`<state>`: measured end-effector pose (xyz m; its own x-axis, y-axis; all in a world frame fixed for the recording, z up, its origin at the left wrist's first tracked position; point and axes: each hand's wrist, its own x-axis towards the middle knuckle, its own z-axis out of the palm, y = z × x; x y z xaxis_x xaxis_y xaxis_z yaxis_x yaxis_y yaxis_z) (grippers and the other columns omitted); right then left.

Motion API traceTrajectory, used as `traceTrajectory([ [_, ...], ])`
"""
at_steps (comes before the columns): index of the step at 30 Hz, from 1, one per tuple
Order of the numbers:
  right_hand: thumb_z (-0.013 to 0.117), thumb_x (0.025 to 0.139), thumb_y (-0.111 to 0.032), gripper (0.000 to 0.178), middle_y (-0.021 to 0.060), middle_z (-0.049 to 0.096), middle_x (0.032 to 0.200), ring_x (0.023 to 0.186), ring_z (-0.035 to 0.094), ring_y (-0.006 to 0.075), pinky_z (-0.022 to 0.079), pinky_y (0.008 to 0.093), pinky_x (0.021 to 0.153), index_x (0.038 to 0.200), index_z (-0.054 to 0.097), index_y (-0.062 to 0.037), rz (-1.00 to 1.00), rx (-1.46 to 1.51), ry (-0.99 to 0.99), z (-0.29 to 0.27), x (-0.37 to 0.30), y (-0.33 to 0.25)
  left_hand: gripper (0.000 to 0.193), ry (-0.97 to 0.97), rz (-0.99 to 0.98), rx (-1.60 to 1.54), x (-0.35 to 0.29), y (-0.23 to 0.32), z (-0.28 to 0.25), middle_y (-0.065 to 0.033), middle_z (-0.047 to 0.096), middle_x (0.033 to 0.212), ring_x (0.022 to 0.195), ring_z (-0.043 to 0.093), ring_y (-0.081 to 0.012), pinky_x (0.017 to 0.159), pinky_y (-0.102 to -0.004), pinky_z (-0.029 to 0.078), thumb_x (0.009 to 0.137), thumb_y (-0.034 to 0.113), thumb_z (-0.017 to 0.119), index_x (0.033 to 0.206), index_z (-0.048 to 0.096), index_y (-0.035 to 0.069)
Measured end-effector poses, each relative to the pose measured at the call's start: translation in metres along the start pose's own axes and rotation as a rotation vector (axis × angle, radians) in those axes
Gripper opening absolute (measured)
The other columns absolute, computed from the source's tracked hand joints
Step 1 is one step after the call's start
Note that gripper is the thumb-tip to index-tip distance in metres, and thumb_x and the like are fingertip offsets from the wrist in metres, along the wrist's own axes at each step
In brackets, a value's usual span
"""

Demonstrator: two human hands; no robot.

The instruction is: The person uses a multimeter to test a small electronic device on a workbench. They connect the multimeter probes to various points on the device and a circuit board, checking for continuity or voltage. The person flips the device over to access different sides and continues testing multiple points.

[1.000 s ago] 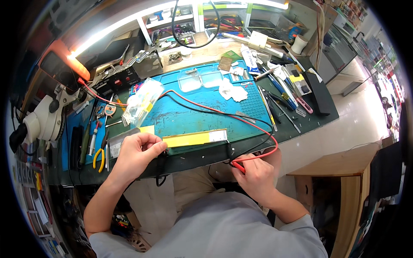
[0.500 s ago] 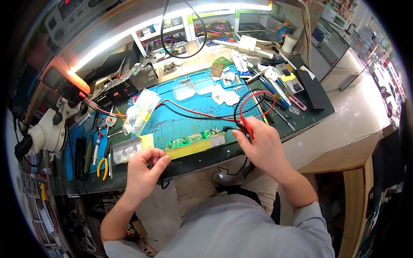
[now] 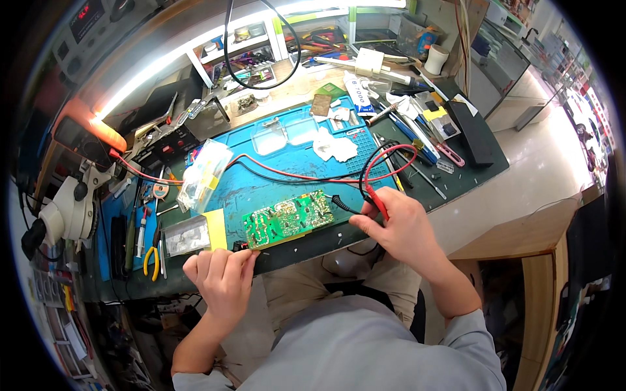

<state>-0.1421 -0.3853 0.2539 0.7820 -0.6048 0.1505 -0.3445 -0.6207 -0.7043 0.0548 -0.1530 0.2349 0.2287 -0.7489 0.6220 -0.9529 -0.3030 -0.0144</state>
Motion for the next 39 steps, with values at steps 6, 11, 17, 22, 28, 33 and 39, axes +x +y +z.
traceTrajectory([
  [6,0.08,0.08,-0.03,0.035,0.0058,0.064,0.085,0.071,0.065,0.0242,0.052,0.0346,0.062,0.091,0.06,-0.0033,-0.04,0.038,-0.017,0.007,-0.005,0.003,0.027,0.124,0.105,0.032,-0.024,-0.009,0.005,0.0038,0.051,0.079,0.078,0.047,-0.0189,0.078,-0.0362,0.029,0.078,0.025,0.082,0.089,0.06,0.015],
  [11,0.079,0.081,-0.033,0.036,0.0052,0.061,0.08,0.067,0.062,0.0252,0.05,0.0348,0.059,0.088,0.059,-0.0042,-0.057,0.019,-0.051,0.002,-0.008,0.006,0.036,0.12,-0.132,-0.027,-0.054,-0.014,0.002,-0.0016,0.055,0.095,0.087,0.049,-0.0231,0.084,-0.038,0.03,0.078,0.023,0.081,0.097,0.052,0.013],
  [17,0.068,0.094,-0.023,0.028,0.0067,0.053,0.07,0.058,0.05,0.0214,0.042,0.0306,0.056,0.08,0.058,-0.0009,-0.071,0.222,0.115,0.002,-0.004,0.02,0.038,-0.018,-0.216,-0.034,-0.052,-0.014,-0.007,0.0008,0.059,0.086,0.085,0.05,-0.0199,0.084,-0.0376,0.032,0.077,0.017,0.081,0.103,0.054,0.01],
  [22,0.049,0.102,-0.017,0.028,0.0049,0.058,0.078,0.062,0.05,0.0102,0.042,0.0269,0.058,0.084,0.061,0.0004,-0.055,0.731,0.159,0.003,-0.003,0.035,0.038,0.003,-0.288,-0.006,-0.042,-0.021,-0.009,0.0015,0.06,0.084,0.082,0.049,-0.0196,0.082,-0.0361,0.034,0.078,0.015,0.081,0.107,0.058,0.009],
  [28,0.035,0.104,-0.029,0.045,0.0079,0.058,0.083,0.065,0.048,0.0112,0.038,0.0258,0.06,0.082,0.062,0.0006,-0.152,0.894,0.283,0.005,0.009,0.051,0.024,-0.033,-0.263,-0.147,-0.04,-0.033,-0.011,-0.0018,0.059,0.082,0.082,0.048,-0.02,0.081,-0.0359,0.037,0.089,0.017,0.071,0.107,0.06,0.006],
  [33,0.036,0.104,-0.04,0.053,0.0056,0.053,0.069,0.061,0.04,0.0099,0.029,0.0261,0.055,0.08,0.061,0.0004,-0.154,0.835,0.36,0.012,0.009,0.061,0.015,0.212,-0.354,-0.112,-0.051,-0.061,0.004,-0.0092,0.056,0.083,0.079,0.05,-0.0219,0.073,-0.0319,0.042,0.097,0.005,0.055,0.11,0.059,-0.002],
  [39,0.037,0.105,-0.037,0.049,0.0063,0.053,0.065,0.055,0.041,0.0108,0.03,0.0258,0.051,0.075,0.055,-0.0015,-0.149,0.904,0.529,0.016,0.007,0.067,0.022,0.451,-0.503,-0.218,-0.056,-0.068,0.022,-0.0114,0.056,0.102,0.087,0.054,-0.0185,0.079,-0.0285,0.046,0.1,-0.002,0.044,0.119,0.054,-0.007],
])
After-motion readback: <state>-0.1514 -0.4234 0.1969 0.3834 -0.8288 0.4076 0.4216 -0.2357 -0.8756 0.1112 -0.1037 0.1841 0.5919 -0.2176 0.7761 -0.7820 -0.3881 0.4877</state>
